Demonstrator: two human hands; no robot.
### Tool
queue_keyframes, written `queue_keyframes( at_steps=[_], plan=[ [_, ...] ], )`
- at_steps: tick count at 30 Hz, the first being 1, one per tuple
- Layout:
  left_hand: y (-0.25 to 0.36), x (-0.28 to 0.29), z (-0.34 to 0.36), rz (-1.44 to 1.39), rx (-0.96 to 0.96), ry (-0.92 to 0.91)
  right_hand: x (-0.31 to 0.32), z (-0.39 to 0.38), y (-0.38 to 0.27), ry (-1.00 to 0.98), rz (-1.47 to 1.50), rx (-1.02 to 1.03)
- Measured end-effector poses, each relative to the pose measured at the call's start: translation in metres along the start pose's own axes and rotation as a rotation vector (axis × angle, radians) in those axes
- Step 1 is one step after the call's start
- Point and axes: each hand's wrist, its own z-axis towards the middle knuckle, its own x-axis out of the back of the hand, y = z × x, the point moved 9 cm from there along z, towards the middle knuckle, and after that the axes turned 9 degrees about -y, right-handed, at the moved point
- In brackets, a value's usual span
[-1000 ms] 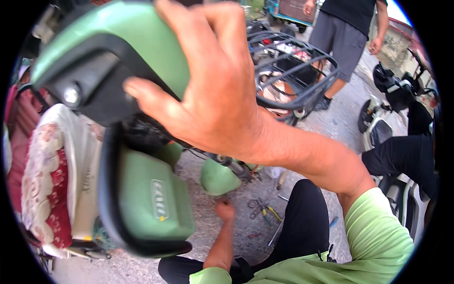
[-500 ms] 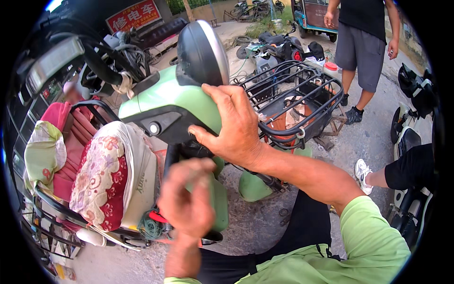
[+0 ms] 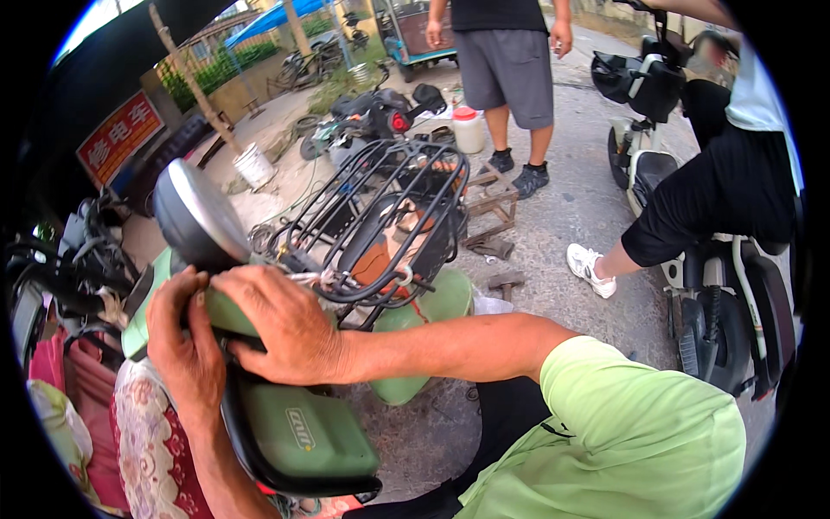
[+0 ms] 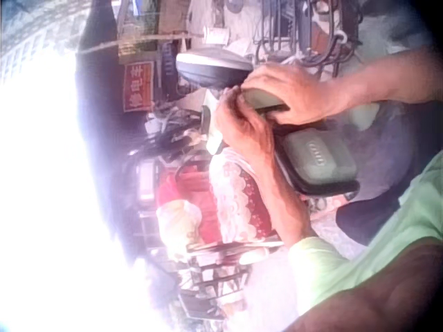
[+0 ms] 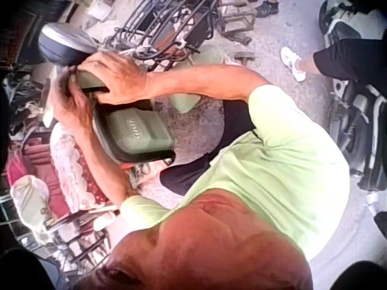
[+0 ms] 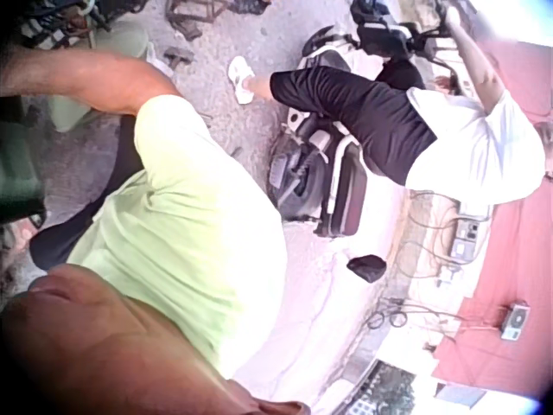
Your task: The person uses a yellow screwdriver to tighten screws on the front panel of a green scooter. They then switch to a blue screwdriver to continue securing the same panel. The scooter remains stationary throughout the process.
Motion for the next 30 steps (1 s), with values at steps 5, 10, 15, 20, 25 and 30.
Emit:
queue_keyframes(
  at_steps=[5,10,15,20,25,30],
  plan=[
    [0.001,-0.002,-0.004,-0.014,0.003,-0.003,0.014,-0.023,0.003,-0.23,0.07,0.011],
    [0.005,-0.007,-0.005,0.042,-0.063,-0.011,0.093,-0.091,0.031,-0.506,0.093,-0.065],
    [-0.006,-0.003,-0.009,0.045,-0.062,-0.028,0.206,-0.113,0.088,-0.553,-0.115,-0.382],
    [-0.02,-0.007,-0.014,0.045,-0.098,-0.045,0.304,-0.211,0.241,-0.624,-0.405,-0.962],
    [-0.019,-0.017,-0.009,0.257,-0.081,-0.13,0.361,-0.447,0.291,-0.613,-0.443,-1.588],
    [-0.031,0.002,-0.013,0.368,-0.054,-0.161,0.375,-0.672,0.225,-0.944,-0.624,-1.887]
  ],
)
